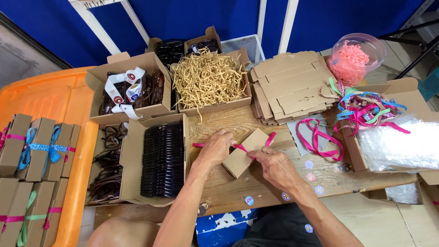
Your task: The person sits on the floor and ties a pink ribbon around a small cardboard box. They then pick up a small sticker and place it on the box before moving it to a shelf.
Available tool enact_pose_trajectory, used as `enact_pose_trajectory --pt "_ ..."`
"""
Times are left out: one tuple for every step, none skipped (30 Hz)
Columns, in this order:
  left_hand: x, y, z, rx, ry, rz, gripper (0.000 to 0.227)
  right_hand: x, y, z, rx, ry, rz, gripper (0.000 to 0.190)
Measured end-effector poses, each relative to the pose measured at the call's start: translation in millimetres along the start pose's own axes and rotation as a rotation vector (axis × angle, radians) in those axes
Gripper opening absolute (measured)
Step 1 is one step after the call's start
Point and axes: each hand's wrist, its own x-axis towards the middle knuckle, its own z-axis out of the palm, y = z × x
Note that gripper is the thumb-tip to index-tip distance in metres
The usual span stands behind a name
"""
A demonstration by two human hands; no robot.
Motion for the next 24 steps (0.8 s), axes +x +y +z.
enact_pose_trajectory --pt "2.5 -5.9 3.2 -0.001 -0.002 0.000 0.015 -0.3 -0.4 0.3 0.000 0.000 0.002 0.032" --pt "3.9 -11.7 6.6 0.007 -0.004 0.004 0.015 -0.6 -1.0 0.3 0.021 0.006 0.013 0.031" --pt "5.0 -17.2 9.9 0.015 -0.006 0.008 0.014 -1.0 -1.9 0.1 0.043 0.012 0.023 0.030" --pt "4.3 -17.1 8.4 0.016 -0.005 0.010 0.014 0.2 -3.8 -2.4 0.042 0.014 0.023 0.030" --pt "3.5 -16.6 7.0 0.036 -0.040 0.016 0.014 1.2 -5.8 -5.2 0.072 0.020 0.024 0.028" --pt "3.3 -15.9 5.5 0.058 -0.077 0.024 0.015 1.8 -7.7 -8.2 0.101 0.028 0.027 0.025" --pt "1.6 -12.7 -4.3 0.060 -0.077 0.029 0.015 2.3 -6.5 -8.4 0.099 0.033 0.028 0.025" --pt "-1.0 -9.8 -13.9 0.041 -0.126 0.014 0.015 2.7 -5.5 -8.3 0.124 0.027 0.036 0.026" --pt "-3.8 -7.1 -23.6 0.023 -0.175 -0.001 0.017 3.1 -4.6 -8.0 0.149 0.021 0.045 0.026" --pt "-4.8 -4.7 -26.8 0.023 -0.173 0.000 0.017 3.0 -4.5 -8.3 0.148 0.022 0.043 0.026" --pt "-5.8 -2.5 -30.1 -0.040 -0.218 -0.058 0.018 2.9 -4.5 -8.4 0.173 0.023 0.045 0.025" --pt "-6.5 -0.1 -33.2 -0.103 -0.263 -0.115 0.019 2.5 -4.3 -8.7 0.198 0.024 0.049 0.025" --pt "-11.3 5.6 -35.8 -0.102 -0.263 -0.113 0.019 3.3 -4.0 -8.7 0.198 0.026 0.048 0.025" --pt "-15.6 11.3 -38.5 -0.391 -0.271 -0.222 0.014 3.7 -3.5 -8.7 0.221 0.023 0.049 0.026" --pt "-19.7 16.9 -41.1 -0.681 -0.276 -0.331 0.013 4.3 -3.0 -8.7 0.245 0.020 0.050 0.027" --pt "-19.6 17.3 -37.4 -0.679 -0.277 -0.331 0.013 3.8 -2.7 -9.1 0.247 0.021 0.050 0.027" --pt "-19.5 17.4 -33.9 -0.838 -0.252 -0.310 0.012 3.4 -2.7 -9.4 0.260 0.023 0.059 0.025" --pt "-19.4 17.2 -31.2 -0.996 -0.223 -0.287 0.012 4.1 -2.8 -9.5 0.274 0.024 0.065 0.024" --pt "-18.4 20.1 -25.9 -0.994 -0.222 -0.287 0.012 5.0 -3.6 -9.4 0.276 0.025 0.063 0.024" --pt "-17.2 23.6 -19.3 -1.083 -0.171 -0.284 0.011 4.5 -3.9 -9.8 0.271 0.023 0.064 0.025" --pt "-16.0 27.2 -12.5 -1.173 -0.120 -0.280 0.012 3.9 -4.0 -10.2 0.267 0.020 0.065 0.025" --pt "-10.9 23.8 -2.1 -1.172 -0.121 -0.280 0.012 4.0 -3.3 -9.6 0.267 0.021 0.066 0.025" --pt "-5.8 20.3 8.3 -1.188 -0.073 -0.266 0.014 4.2 -2.6 -9.0 0.269 0.027 0.071 0.025" --pt "-0.6 17.0 18.9 -1.204 -0.024 -0.252 0.018 4.3 -1.7 -8.5 0.271 0.031 0.075 0.025"
